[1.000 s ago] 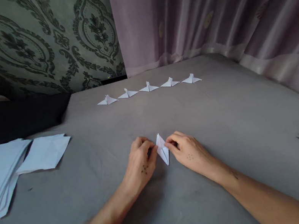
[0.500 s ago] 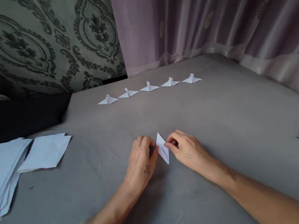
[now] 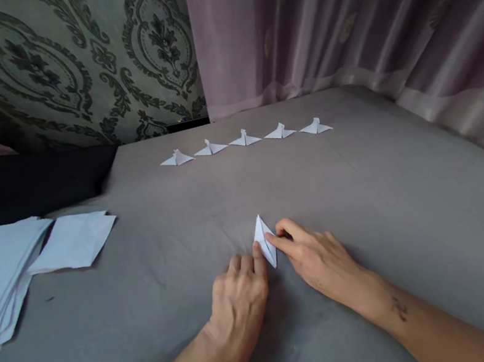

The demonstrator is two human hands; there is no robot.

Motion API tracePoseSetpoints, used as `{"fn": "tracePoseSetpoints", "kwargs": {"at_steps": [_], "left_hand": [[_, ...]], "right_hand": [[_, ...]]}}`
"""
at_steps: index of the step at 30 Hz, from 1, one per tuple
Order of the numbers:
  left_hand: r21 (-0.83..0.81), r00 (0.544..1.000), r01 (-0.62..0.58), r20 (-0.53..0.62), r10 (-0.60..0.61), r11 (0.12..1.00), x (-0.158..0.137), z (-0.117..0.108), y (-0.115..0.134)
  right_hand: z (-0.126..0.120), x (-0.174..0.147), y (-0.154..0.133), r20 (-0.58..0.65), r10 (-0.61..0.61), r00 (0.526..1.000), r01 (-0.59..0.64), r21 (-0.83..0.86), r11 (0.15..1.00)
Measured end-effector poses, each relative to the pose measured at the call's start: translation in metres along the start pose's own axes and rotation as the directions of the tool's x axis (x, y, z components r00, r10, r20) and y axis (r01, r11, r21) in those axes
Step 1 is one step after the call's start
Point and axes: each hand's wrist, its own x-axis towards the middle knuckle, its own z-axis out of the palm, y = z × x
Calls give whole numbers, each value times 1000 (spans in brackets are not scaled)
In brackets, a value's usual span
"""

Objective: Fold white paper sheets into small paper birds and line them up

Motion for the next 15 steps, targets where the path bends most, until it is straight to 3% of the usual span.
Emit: {"fn": "tracePoseSetpoints", "kwargs": {"at_steps": [7,10,15], "left_hand": [[-125,994,0,-105,-13,992,7,-5,-16],[-142,988,-64,-148,43,988,12,-4,-18],[-78,994,-96,-53,92,992,17,2,-16]], "right_hand": [[4,-3,2,-34,-32,999,32,-13,999],[6,-3,2,-35,-40,999,39,-19,999],[2,-3,2,-37,-8,999,9,16,1000]]}}
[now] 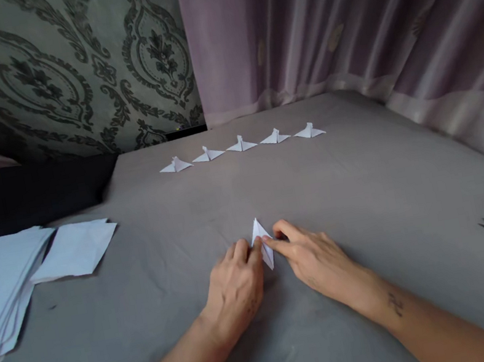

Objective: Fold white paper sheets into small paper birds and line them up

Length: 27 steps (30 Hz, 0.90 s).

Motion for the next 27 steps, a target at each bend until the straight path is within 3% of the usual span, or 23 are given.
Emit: {"fn": "tracePoseSetpoints", "kwargs": {"at_steps": [6,10,16,21,27], "left_hand": [[16,999,33,23,-34,999,1,0,3],[-150,993,101,-48,-109,983,2,-1,1],[-490,920,262,-133,-368,831,7,-1,-2],[-632,908,259,-100,-408,731,9,0,-1],[-747,889,213,-120,-443,630,7,5,-4]], "right_hand": [[-9,-1,7,9,13,1000,-14,100,995],[-7,1,17,-34,20,999,-10,263,965],[4,5,19,-101,243,965,-172,459,872],[13,8,4,-148,321,935,-203,520,830],[26,19,-4,-165,394,904,-185,679,710]]}}
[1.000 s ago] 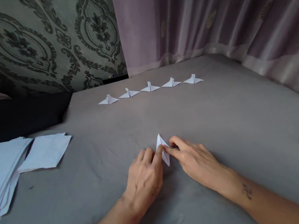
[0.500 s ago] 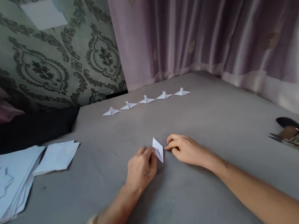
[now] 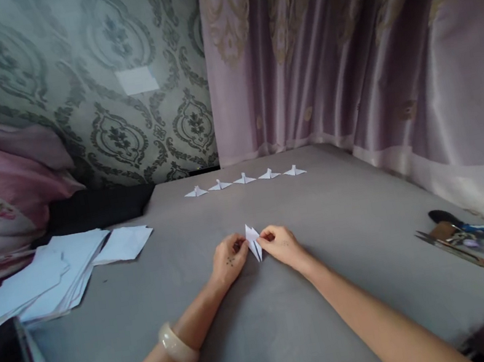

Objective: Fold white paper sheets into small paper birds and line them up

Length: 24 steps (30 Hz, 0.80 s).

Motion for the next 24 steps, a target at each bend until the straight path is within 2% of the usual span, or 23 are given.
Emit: {"fn": "tracePoseSetpoints", "kwargs": {"at_steps": [3,8,12,16,20,24], "left_hand": [[-127,999,-3,-37,-2,992,1,-4,1],[-319,986,-18,-162,-36,947,-5,-17,11],[-495,979,-34,-192,-71,868,-15,-25,22],[-648,989,3,-108,-96,761,-22,-30,30],[-686,995,56,-26,-101,725,-24,-31,29],[-724,997,72,40,-63,686,-23,-30,25]], "right_hand": [[0,4,-4,6,-15,1000,14,135,991],[-16,8,-17,52,-75,996,53,337,940],[-25,4,-21,134,-115,984,43,452,891],[-27,-4,-20,207,-141,968,13,521,854],[-29,-9,-19,271,-175,946,-24,601,799],[-31,-11,-18,304,-189,934,-38,610,792]]}}
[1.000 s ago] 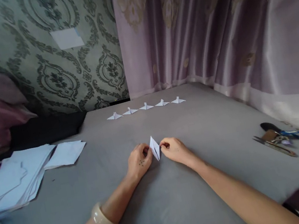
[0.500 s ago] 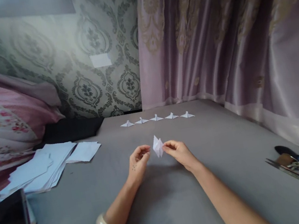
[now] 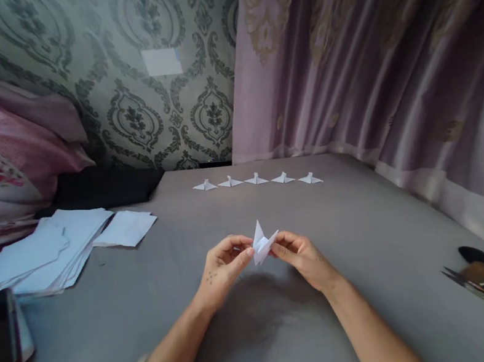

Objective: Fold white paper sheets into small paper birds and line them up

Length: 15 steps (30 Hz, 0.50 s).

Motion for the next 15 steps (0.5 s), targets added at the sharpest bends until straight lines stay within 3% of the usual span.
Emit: {"fn": "tracePoseSetpoints", "kwargs": {"at_steps": [7,15], "left_hand": [[21,1000,9,24,-9,1000,0,1,1],[96,998,26,57,-31,995,-1,1,-1]], "right_hand": [[3,-2,1,36,-1,999,3,-48,999],[13,-6,-6,24,-108,994,111,-293,950]]}}
